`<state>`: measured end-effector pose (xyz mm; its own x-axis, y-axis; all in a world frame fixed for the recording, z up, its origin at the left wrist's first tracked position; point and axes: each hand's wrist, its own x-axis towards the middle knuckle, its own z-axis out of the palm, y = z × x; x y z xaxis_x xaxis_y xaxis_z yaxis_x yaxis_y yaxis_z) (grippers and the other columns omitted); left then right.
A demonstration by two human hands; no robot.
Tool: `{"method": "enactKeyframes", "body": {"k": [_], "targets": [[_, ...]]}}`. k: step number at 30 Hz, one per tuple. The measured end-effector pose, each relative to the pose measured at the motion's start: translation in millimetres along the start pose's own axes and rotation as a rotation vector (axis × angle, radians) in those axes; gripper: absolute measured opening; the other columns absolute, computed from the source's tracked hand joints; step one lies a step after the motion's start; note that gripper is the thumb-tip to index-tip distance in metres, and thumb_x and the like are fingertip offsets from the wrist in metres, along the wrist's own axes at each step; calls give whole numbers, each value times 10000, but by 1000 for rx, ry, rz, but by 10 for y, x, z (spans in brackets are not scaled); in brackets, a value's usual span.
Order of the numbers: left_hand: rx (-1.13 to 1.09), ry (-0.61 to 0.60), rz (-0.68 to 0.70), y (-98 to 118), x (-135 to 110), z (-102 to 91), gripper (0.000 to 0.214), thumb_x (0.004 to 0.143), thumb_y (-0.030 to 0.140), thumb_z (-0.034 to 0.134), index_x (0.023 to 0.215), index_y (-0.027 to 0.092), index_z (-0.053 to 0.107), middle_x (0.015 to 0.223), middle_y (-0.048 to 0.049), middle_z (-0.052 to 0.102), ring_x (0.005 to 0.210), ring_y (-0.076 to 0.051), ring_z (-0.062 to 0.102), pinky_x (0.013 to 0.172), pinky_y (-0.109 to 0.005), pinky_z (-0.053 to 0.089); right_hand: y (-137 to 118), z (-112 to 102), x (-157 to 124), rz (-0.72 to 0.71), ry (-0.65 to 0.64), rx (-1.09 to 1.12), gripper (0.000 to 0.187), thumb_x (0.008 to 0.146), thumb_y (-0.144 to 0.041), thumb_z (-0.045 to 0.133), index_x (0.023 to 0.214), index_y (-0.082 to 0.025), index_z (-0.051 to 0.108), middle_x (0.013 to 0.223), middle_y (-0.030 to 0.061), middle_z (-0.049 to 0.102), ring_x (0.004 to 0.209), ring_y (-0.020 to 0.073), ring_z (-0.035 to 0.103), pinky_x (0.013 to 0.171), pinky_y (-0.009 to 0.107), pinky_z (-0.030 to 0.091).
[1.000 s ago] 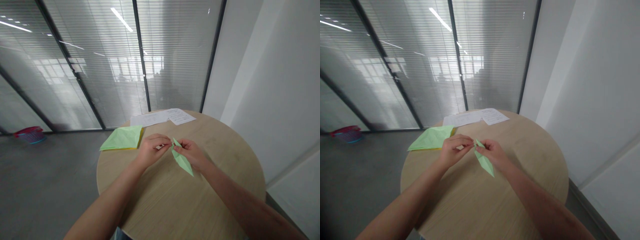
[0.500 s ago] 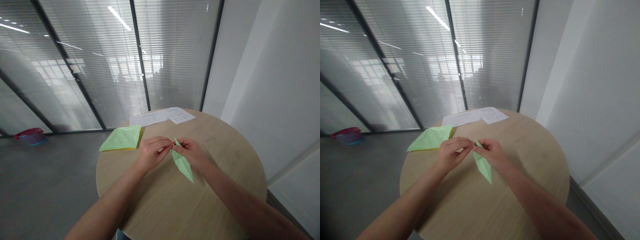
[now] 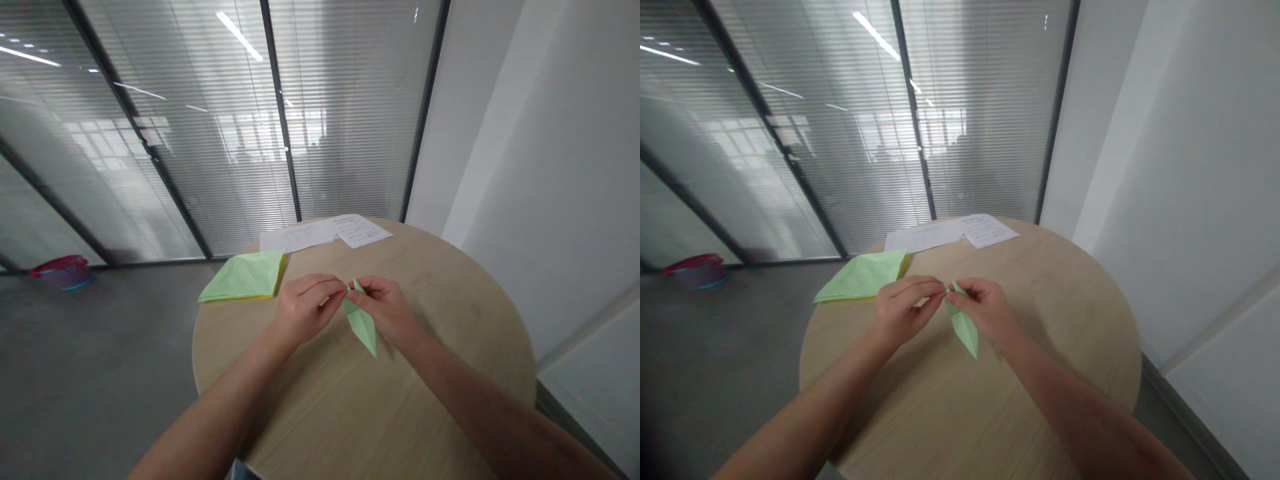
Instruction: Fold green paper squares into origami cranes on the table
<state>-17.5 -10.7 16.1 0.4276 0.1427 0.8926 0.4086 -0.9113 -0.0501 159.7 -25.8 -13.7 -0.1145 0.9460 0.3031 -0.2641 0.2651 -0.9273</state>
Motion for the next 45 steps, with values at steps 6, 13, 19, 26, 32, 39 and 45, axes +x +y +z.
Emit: {"method": "enactKeyframes", "body": {"k": [6,13,19,26,32,39,45], "targets": [[38,-20,54,-18,-20,-7,183,854,92,666,1003,198,659,927,-48,762,804,-149,730,716,-259,602,14,15,-4,-10,6,30,222,667,-402,829,813,-240,787,779,15,717,709,167,603,702,317,484],[87,-52,70,-24,-21,-27,163,868,113,663,1006,200,665,919,-37,761,761,-143,721,692,-259,590,25,4,-9,16,37,33,272,647,-444,841,813,-236,782,784,26,718,709,172,610,691,320,492],[106,-58,73,-24,-32,-26,158,879,132,651,1017,204,673,919,-38,760,767,-146,720,690,-259,584,28,-2,-5,-2,37,39,239,646,-436,843,767,-238,786,770,24,727,689,166,604,689,316,495],[123,-43,67,-7,-31,-20,144,883,142,650,1008,209,672,903,-31,761,757,-145,723,697,-258,589,17,7,-8,-2,71,26,264,632,-463,848,745,-234,781,761,29,725,679,167,597,662,309,490],[130,-26,79,14,-13,-15,167,857,103,676,996,194,660,901,-32,764,728,-141,709,660,-253,574,43,19,-10,1,85,41,284,646,-476,844,753,-226,761,747,27,708,668,163,585,652,307,481],[98,8,1,-11,-25,-6,128,863,95,653,949,187,671,892,-42,755,783,-149,708,700,-263,581,9,-5,18,24,185,134,312,669,-485,834,747,-212,704,694,-2,637,613,135,524,596,275,421],[-230,-45,-477,63,19,139,84,868,206,687,937,177,724,870,-44,738,639,-105,647,501,-180,515,-3,-14,36,47,209,178,270,668,-437,840,741,-210,713,678,-17,634,600,126,510,592,268,385]]}}
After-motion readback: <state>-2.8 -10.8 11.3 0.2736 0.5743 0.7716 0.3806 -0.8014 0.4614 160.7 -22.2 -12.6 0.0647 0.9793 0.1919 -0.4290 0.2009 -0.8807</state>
